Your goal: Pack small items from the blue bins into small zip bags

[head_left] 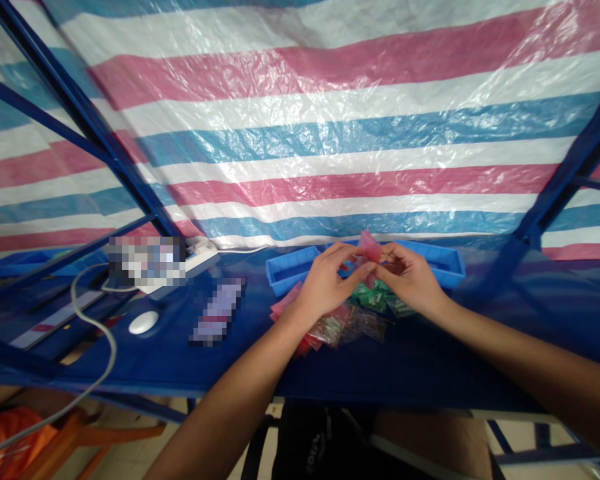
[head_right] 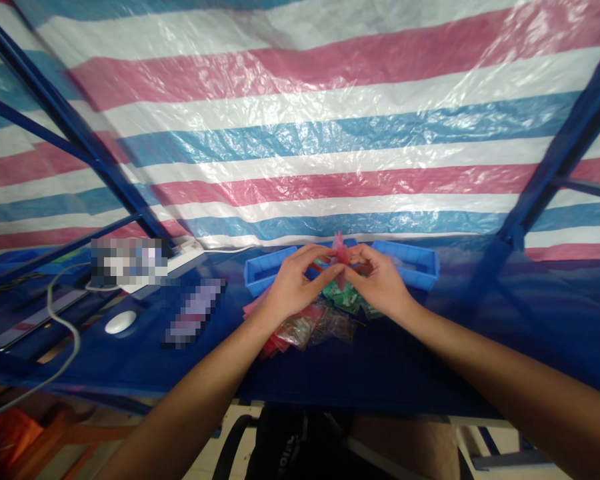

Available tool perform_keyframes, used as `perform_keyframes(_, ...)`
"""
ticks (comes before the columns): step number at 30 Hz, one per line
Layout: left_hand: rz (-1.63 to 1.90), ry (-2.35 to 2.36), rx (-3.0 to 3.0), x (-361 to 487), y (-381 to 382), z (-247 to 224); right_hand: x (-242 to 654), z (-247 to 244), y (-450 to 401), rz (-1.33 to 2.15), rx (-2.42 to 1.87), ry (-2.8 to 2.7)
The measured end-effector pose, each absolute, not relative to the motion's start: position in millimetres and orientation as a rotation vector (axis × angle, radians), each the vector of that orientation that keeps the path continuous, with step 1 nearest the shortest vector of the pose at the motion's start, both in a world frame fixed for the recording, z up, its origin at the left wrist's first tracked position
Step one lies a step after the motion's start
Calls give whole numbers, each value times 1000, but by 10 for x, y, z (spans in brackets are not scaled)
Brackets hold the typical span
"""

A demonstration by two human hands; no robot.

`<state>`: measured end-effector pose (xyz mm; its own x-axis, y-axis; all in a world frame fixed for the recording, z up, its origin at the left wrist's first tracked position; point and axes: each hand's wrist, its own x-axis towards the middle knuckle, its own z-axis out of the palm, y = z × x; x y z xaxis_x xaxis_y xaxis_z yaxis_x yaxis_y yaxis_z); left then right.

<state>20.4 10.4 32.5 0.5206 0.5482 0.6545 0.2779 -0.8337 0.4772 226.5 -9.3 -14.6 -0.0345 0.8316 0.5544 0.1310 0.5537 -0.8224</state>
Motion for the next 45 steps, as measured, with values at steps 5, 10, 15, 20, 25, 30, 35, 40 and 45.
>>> perform_keyframes(5, 1230, 726, 2396, 193, 125, 312, 2262, -90, -173, 503, -819, -1865)
perform_keyframes(10, 1288, 908, 2246, 136, 230, 300, 2281, -111, -141, 355, -931, -1689)
perform_keyframes(15, 1160, 795, 2239, 102, 270, 318, 2328, -114, -63, 367, -957, -1526)
perform_keyframes(20, 984, 717, 2252, 127, 245, 274, 2351, -117, -22, 731, -882, -1545)
perform_keyframes(25, 982, 711, 2104, 141, 287, 187, 2340, -95, -23, 720, -965, -1364)
perform_keyframes(30, 1116, 726, 1878, 22, 501, 288, 2329, -42, -40, 819, -885, -1313)
perform_keyframes(35, 1231, 1011, 1891, -452, 820, 409, 2322, -49, -53, 822, -896, -1385)
perform_keyframes(40, 1057, 1163, 2036, -889, 1017, 334, 2285, -85, -71, 863, -871, -1441)
perform_keyframes(45, 1016, 1246, 2095, -1049, 1071, 295, 2287, -119, -68, 872, -880, -1470)
